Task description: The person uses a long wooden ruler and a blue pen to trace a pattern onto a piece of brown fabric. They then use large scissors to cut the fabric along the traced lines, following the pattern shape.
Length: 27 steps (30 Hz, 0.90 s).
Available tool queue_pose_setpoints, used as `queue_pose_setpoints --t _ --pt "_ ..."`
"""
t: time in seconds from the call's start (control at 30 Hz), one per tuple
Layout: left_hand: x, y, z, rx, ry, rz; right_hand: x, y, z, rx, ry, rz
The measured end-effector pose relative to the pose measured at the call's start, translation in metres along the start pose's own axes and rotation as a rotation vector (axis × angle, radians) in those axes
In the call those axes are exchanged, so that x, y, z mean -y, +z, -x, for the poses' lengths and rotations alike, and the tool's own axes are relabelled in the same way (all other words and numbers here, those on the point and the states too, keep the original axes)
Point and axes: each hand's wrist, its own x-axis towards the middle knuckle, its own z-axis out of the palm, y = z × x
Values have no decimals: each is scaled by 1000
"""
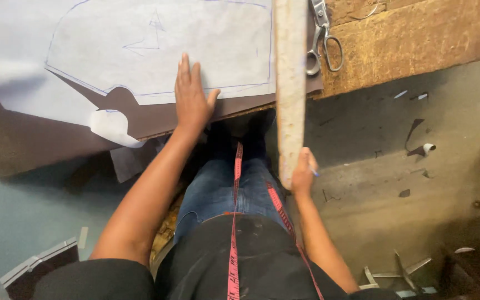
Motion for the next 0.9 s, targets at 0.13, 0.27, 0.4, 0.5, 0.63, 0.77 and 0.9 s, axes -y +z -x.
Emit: queue_pose_setpoints --t 0.13,0.27,0.4,0.5,0.63,0.77,0.9 --pt "39 -10 54 -111 -205 10 -7 -92 -51 -181 -199 114" --pt "88 3 74 -179 -250 -78 11 -157 -135 -361 -532 356" --pt "81 -4 72 -166 -249 -72 50 -167 -225 -385 -481 424" --pt "67 -2 69 -165 -221 -109 38 -167 -307 -336 -599 208" --pt "28 2 60 -76 -44 -56 52 -158 -365 -498 -804 408" --pt "-8 22 42 -42 185 97 73 -140 -350 -647 -858 621" --pt "-42 35 24 -66 295 117 90 -123 -312 -610 -817 692"
